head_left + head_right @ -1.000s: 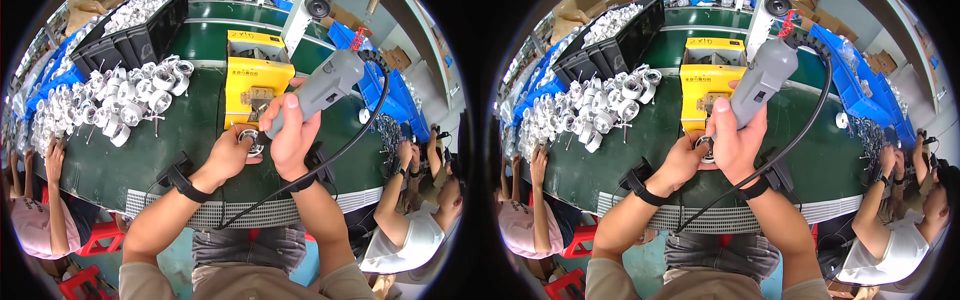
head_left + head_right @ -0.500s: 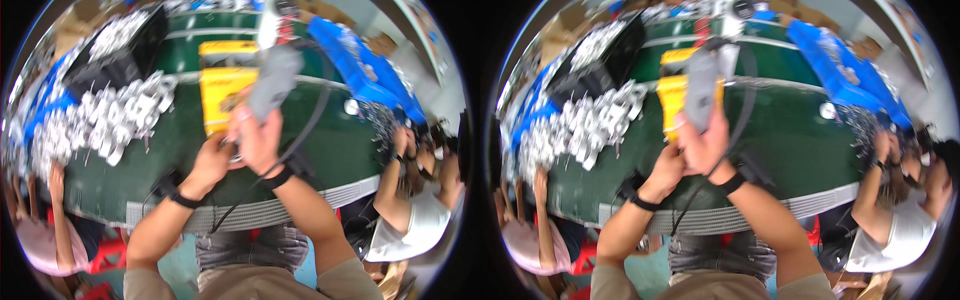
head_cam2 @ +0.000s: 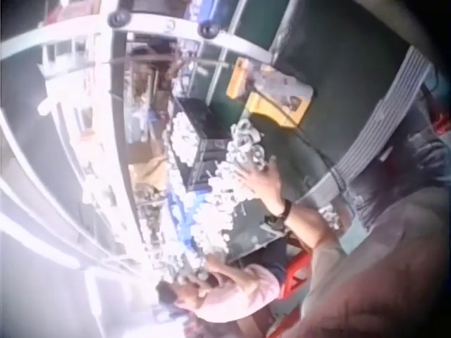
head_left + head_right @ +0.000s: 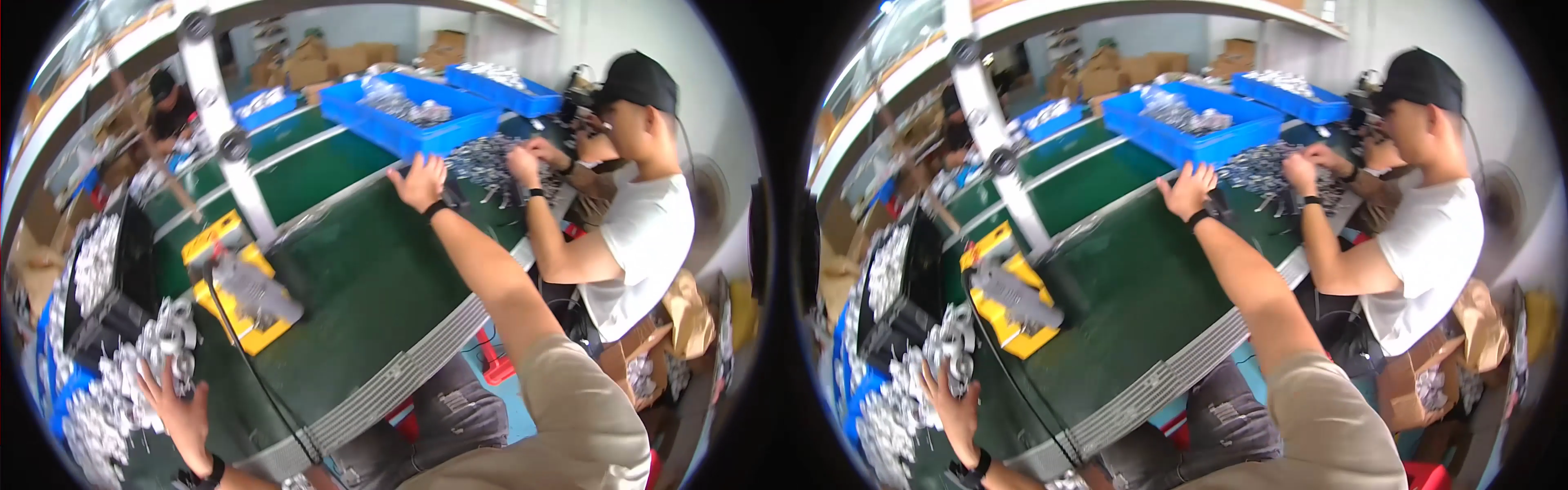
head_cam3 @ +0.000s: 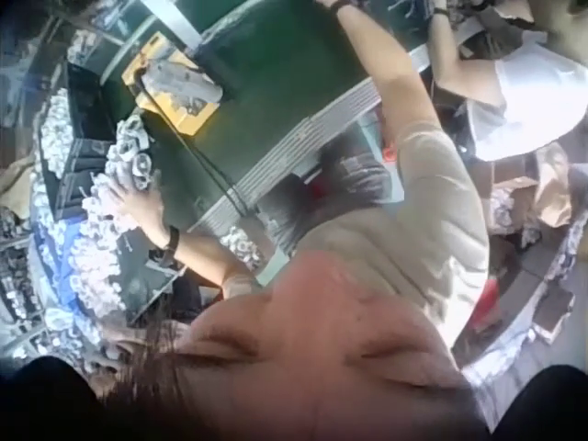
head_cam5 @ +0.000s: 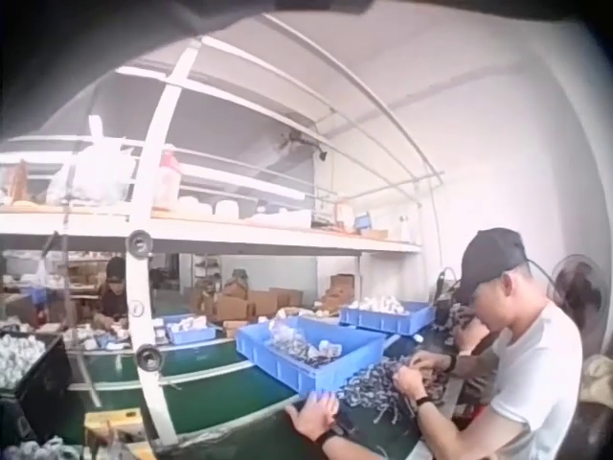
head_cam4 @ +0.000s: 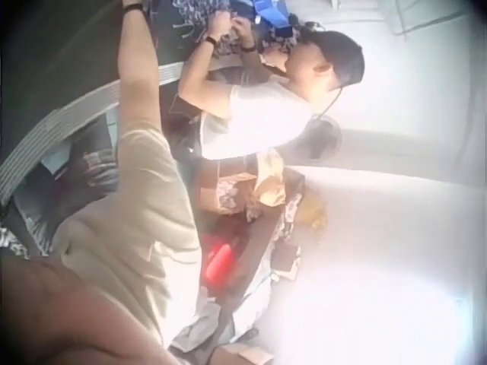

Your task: Assembling LED light bulb components using an electric screwdriver at a factory workbench.

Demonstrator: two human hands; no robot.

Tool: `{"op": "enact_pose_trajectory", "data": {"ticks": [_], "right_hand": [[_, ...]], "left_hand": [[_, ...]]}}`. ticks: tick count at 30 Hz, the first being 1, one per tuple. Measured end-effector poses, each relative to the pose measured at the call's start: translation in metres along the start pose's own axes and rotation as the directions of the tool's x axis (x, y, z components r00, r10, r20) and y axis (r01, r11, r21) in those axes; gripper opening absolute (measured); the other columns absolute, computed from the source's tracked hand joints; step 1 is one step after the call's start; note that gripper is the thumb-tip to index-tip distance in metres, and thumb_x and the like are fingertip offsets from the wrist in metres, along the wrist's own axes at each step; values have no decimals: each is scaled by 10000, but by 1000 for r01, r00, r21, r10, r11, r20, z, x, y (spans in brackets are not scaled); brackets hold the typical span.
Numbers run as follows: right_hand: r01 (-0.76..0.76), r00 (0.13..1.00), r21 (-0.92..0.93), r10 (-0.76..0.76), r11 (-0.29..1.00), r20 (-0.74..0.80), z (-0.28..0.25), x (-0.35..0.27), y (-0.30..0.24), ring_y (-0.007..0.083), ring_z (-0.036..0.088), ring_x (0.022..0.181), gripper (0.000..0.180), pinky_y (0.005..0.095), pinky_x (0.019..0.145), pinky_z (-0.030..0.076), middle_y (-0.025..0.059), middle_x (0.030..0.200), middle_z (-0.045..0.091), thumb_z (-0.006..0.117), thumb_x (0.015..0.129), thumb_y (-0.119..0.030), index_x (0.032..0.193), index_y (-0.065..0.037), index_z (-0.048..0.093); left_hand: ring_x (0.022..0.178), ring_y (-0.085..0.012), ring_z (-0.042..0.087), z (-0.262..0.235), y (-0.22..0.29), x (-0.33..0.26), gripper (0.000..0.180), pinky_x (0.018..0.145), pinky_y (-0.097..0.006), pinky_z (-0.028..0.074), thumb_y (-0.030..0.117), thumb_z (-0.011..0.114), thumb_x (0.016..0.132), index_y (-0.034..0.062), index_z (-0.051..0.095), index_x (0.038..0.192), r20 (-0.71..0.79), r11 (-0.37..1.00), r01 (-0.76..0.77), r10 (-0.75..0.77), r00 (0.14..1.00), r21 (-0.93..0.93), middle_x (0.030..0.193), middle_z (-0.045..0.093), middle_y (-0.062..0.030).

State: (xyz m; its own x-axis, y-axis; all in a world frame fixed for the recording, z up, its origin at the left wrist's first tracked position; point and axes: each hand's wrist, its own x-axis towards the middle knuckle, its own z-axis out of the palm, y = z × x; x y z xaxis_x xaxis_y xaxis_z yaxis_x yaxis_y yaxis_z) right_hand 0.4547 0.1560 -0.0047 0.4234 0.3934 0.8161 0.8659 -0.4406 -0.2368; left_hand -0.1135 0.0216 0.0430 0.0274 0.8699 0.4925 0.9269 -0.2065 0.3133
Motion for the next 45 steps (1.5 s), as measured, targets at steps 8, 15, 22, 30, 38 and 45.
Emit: {"op": "enact_pose_trajectory", "data": {"ticks": [8,15,22,30,38,45], "right_hand": [[-63,872,687,-295,724,391,-71,-28,-36,293,679,843,570,368,756,536,143,921,683,804,672,-473,1032,-60,645],[50,544,999,-838,-8,-34,-194,-106,-140,304,605,923,677,400,746,504,93,1022,611,845,594,-355,1129,-83,531],[32,627,975,-755,-221,-192,-201,-114,-159,267,625,903,600,370,706,511,93,1008,612,802,683,-239,1164,-39,504],[-717,331,696,-860,38,389,-176,-137,-143,70,585,687,203,234,600,475,12,775,627,596,937,-189,964,12,590],[-688,255,713,-876,134,411,-180,-135,-147,72,616,740,214,254,662,504,55,804,685,639,901,-176,988,16,674],[-842,220,535,-868,61,445,-182,-136,-141,75,507,749,178,239,692,415,-1,796,521,546,954,-121,849,10,604]], "left_hand": [[998,-182,597,-17,49,5,218,831,-280,492,-2,665,805,-4,629,1020,677,766,75,512,528,-638,1077,580,-94],[1139,-261,512,41,102,-28,620,961,-364,423,373,525,958,-61,369,1372,482,225,426,404,777,-876,1280,503,-181],[1090,-225,540,55,83,-30,553,901,-334,459,-33,632,827,-11,413,1334,578,-117,612,230,783,-782,1215,539,-113],[1019,-219,546,61,102,-25,549,909,-327,429,-81,691,599,53,506,1098,394,297,305,314,864,-905,1071,539,-89],[1058,-199,542,58,81,-19,699,912,-341,452,18,790,658,49,453,1269,548,353,434,352,759,-829,1131,541,-67],[1127,-224,543,69,92,-11,508,888,-350,472,289,494,972,18,378,1386,597,-257,745,465,654,-616,1262,535,-130]]}}
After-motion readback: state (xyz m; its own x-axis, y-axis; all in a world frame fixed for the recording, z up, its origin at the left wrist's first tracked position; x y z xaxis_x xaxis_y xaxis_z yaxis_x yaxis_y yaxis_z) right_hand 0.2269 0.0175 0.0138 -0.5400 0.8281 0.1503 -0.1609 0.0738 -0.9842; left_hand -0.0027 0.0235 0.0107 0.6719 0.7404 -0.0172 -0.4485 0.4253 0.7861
